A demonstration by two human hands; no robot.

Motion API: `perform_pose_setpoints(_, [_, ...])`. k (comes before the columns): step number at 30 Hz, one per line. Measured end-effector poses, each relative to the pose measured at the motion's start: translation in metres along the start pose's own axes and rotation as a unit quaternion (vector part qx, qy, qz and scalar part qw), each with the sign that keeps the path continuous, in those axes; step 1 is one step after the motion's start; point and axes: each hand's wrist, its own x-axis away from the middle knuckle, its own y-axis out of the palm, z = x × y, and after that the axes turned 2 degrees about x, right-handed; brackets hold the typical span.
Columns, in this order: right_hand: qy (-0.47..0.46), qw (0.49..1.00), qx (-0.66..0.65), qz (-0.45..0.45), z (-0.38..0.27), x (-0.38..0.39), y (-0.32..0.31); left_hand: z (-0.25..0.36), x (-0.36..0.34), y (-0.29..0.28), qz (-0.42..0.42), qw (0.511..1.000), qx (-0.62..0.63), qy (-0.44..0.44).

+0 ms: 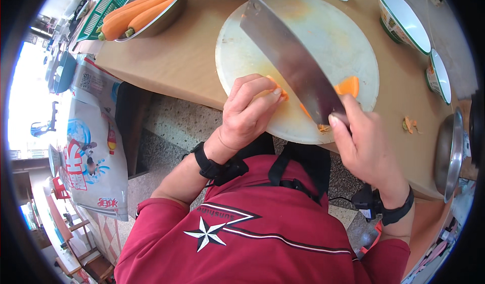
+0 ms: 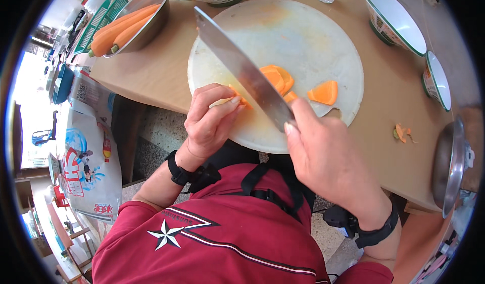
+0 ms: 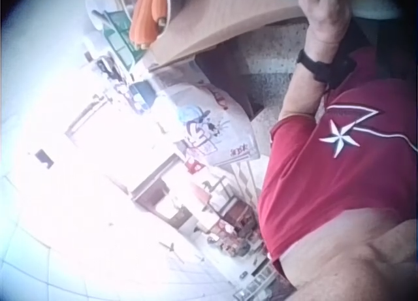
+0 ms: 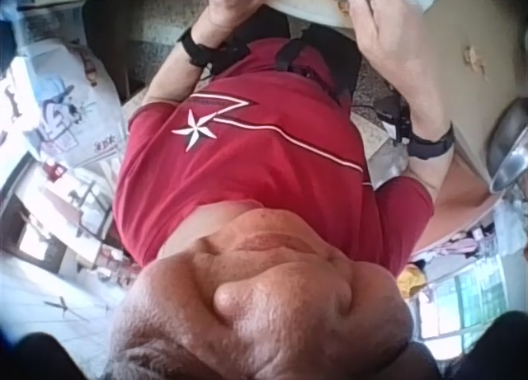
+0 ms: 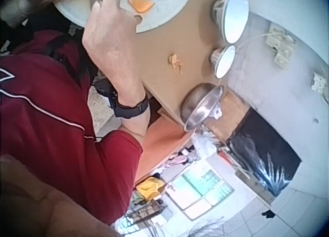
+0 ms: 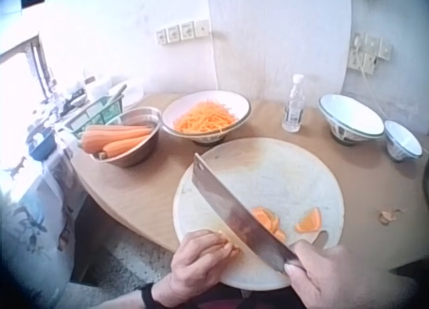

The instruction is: Cutting carrots into thick slices and julienning them with a cleaver.

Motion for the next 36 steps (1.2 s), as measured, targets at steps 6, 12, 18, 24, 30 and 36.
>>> perform_pose_setpoints(6, [-0.004,1.000,0.000,-0.015,0.004,0.014,0.002,0.001,0.001,-0.001,-0.013,1.000,-0.001,0.000])
perform_pose_setpoints(12, [-0.042,0.999,-0.005,-0.010,0.009,0.016,0.008,0.002,0.002,0.000,-0.018,1.000,-0.002,-0.008])
perform_pose_setpoints(18, [-0.054,0.999,0.002,-0.008,0.009,0.014,0.011,0.000,0.002,0.002,-0.004,1.000,-0.004,0.003])
perform_pose_setpoints(24, [-0.037,0.999,-0.009,-0.012,0.006,0.015,0.009,-0.001,0.002,0.002,0.001,1.000,0.004,0.009])
perform_pose_setpoints(30, [-0.021,0.999,-0.005,-0.030,0.003,0.016,0.007,0.000,0.000,0.002,0.001,1.000,0.001,0.009])
perform_pose_setpoints(36, [-0.037,0.999,0.019,-0.033,0.003,0.013,0.009,0.000,0.001,0.003,0.003,1.000,0.004,0.006])
